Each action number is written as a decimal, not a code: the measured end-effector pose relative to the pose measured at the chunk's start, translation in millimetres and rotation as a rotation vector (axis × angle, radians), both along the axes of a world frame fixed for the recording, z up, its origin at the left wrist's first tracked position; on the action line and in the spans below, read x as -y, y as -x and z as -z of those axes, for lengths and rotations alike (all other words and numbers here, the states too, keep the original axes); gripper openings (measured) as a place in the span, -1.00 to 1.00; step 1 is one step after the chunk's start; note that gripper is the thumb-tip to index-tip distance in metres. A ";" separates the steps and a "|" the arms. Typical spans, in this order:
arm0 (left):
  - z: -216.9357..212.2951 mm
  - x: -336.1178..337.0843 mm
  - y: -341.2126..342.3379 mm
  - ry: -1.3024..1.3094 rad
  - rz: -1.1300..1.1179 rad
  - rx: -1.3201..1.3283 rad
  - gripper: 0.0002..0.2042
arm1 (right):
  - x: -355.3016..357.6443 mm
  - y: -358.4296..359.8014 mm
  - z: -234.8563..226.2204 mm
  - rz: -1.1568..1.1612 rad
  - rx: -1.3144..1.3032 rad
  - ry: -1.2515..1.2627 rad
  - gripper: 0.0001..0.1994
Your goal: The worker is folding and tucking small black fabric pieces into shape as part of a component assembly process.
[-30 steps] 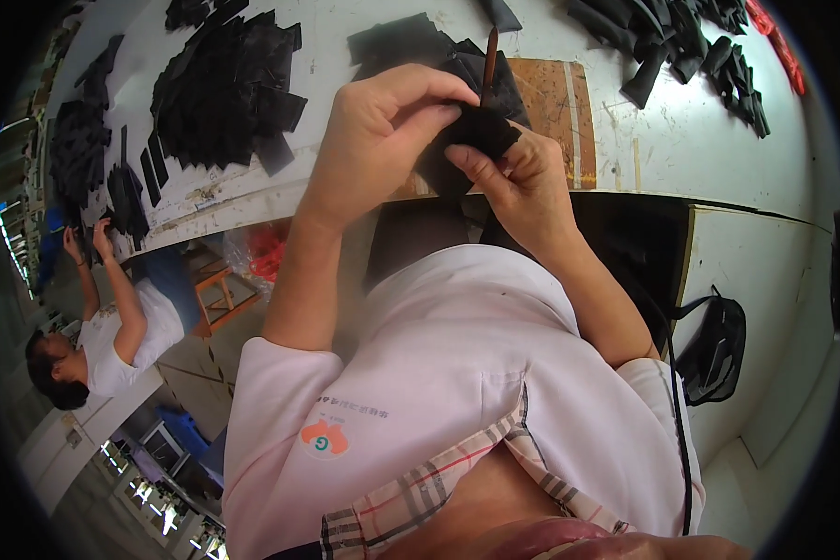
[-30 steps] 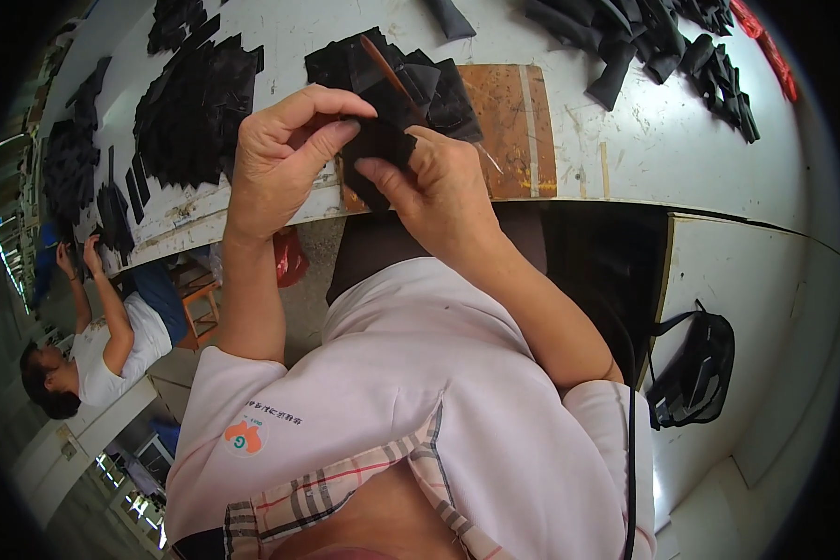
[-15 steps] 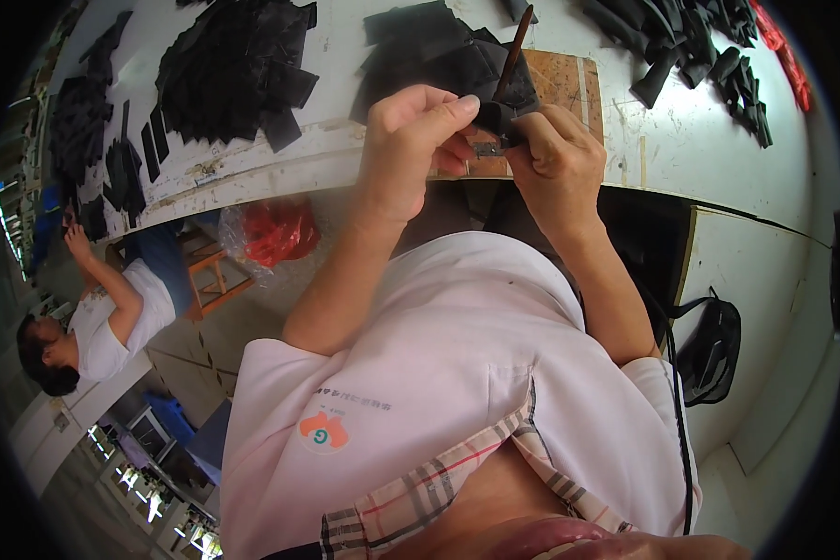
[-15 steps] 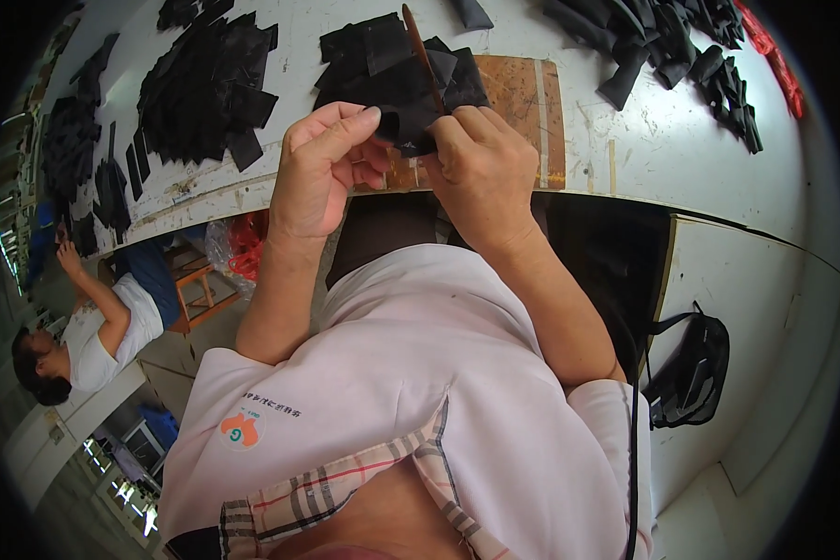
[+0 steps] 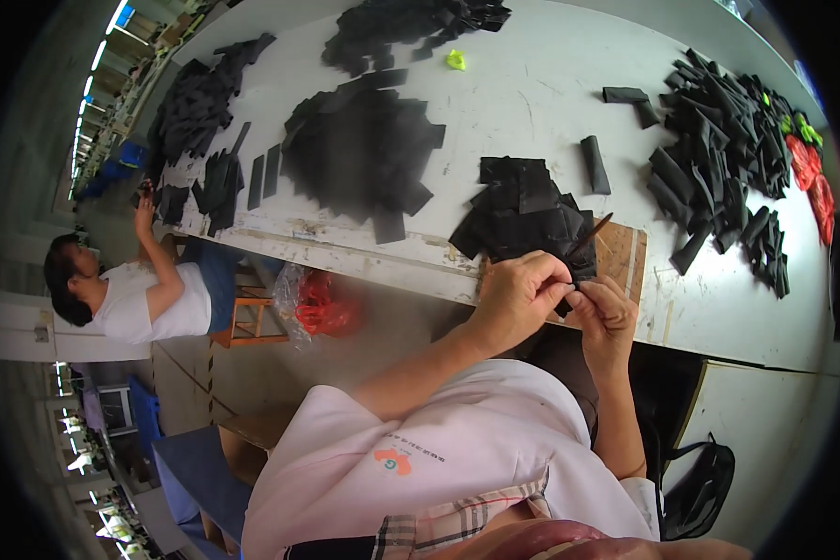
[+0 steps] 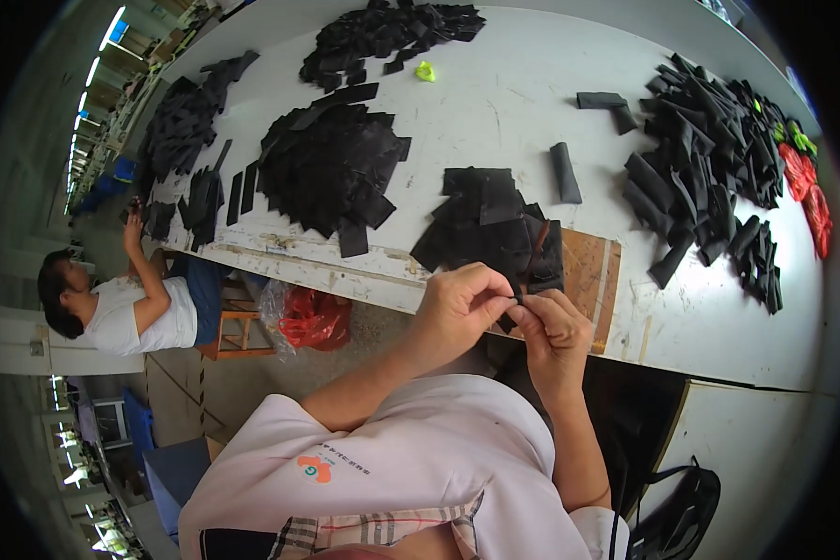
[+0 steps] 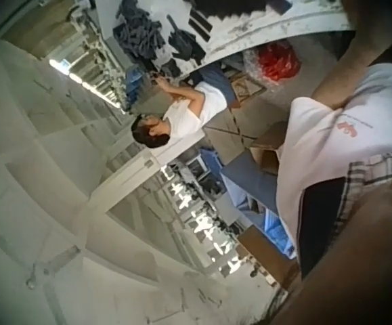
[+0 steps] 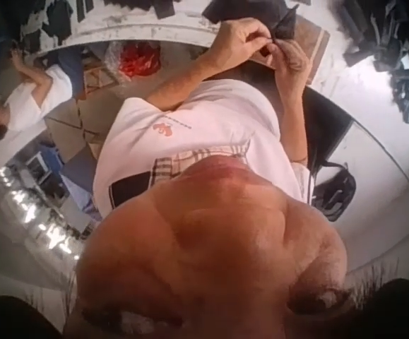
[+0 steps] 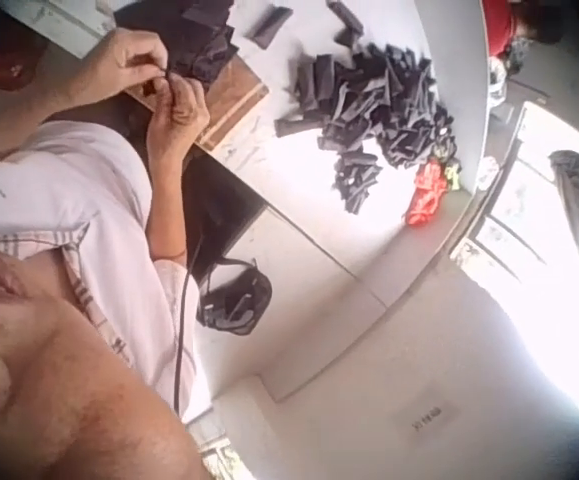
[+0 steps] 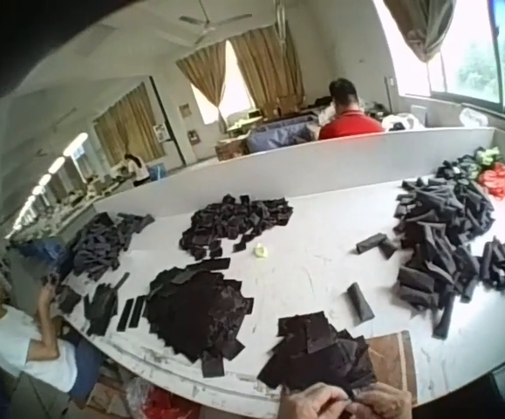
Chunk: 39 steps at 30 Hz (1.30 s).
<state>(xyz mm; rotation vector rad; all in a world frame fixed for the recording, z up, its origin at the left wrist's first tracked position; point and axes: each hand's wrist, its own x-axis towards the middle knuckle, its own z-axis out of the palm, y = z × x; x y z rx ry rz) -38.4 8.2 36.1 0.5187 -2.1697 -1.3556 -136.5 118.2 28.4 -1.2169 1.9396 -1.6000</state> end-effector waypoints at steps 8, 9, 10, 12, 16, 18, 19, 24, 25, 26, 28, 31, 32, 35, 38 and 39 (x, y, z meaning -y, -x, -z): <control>20.1 -11.1 8.3 0.278 -0.264 -0.101 -0.90 | 17.3 -8.8 6.0 0.195 -0.568 -0.144 -0.89; 20.1 -8.3 8.9 -0.197 -0.226 -0.101 -0.89 | 17.6 -6.9 9.3 0.192 -0.568 -0.139 -0.89; 21.3 -4.4 9.0 -0.670 -0.181 -0.099 -0.87 | 17.9 -3.3 13.8 0.224 -0.521 -0.121 -0.90; 28.9 5.0 8.7 -0.697 -0.122 -0.192 -0.87 | 17.9 -1.3 15.0 0.247 -0.473 -0.098 -0.91; 19.3 16.3 3.4 -1.165 0.298 -0.175 -0.74 | 9.1 6.3 23.7 0.105 0.291 0.075 -0.96; 16.5 11.9 4.4 -0.966 0.195 -0.049 -0.78 | 6.3 9.8 17.9 -0.053 0.903 0.050 -0.94; 19.6 10.2 6.3 -0.963 0.193 -0.051 -0.78 | 6.1 9.0 18.7 -0.117 1.135 0.118 -0.91; 23.7 -2.9 15.7 -0.090 -0.259 -0.036 -0.89 | 11.6 -4.2 20.7 -0.204 1.453 0.220 -0.88; 23.3 -5.4 15.0 -0.119 -0.250 0.016 -0.88 | 11.5 -1.9 25.4 -0.173 1.294 0.141 -0.87; 29.0 -4.9 15.1 -0.115 -0.257 0.014 -0.88 | 12.0 0.4 28.1 -0.143 1.132 0.066 -0.87; 37.2 -1.3 15.9 -0.489 -0.217 -0.157 -0.87 | 12.4 3.2 27.9 -0.134 1.019 0.014 -0.85; 23.4 4.8 4.9 -1.190 0.039 -0.206 -0.80 | 9.1 3.7 32.1 -0.038 1.075 0.032 -0.85; 18.4 4.4 1.8 -1.495 0.194 -0.240 -0.78 | 7.2 4.6 31.2 -0.066 1.087 0.095 -0.85; -1.8 2.6 -6.6 -1.667 0.420 -0.270 -0.69 | 6.2 2.0 17.9 -0.119 1.009 0.225 -0.84; -7.6 -5.3 -1.6 -1.352 0.394 -0.183 -0.69 | 8.8 4.0 10.3 -0.134 0.912 0.307 -0.85; -1.3 -8.5 3.0 -0.843 0.181 -0.166 -0.74 | 8.6 8.3 14.2 -0.087 0.734 0.257 -0.86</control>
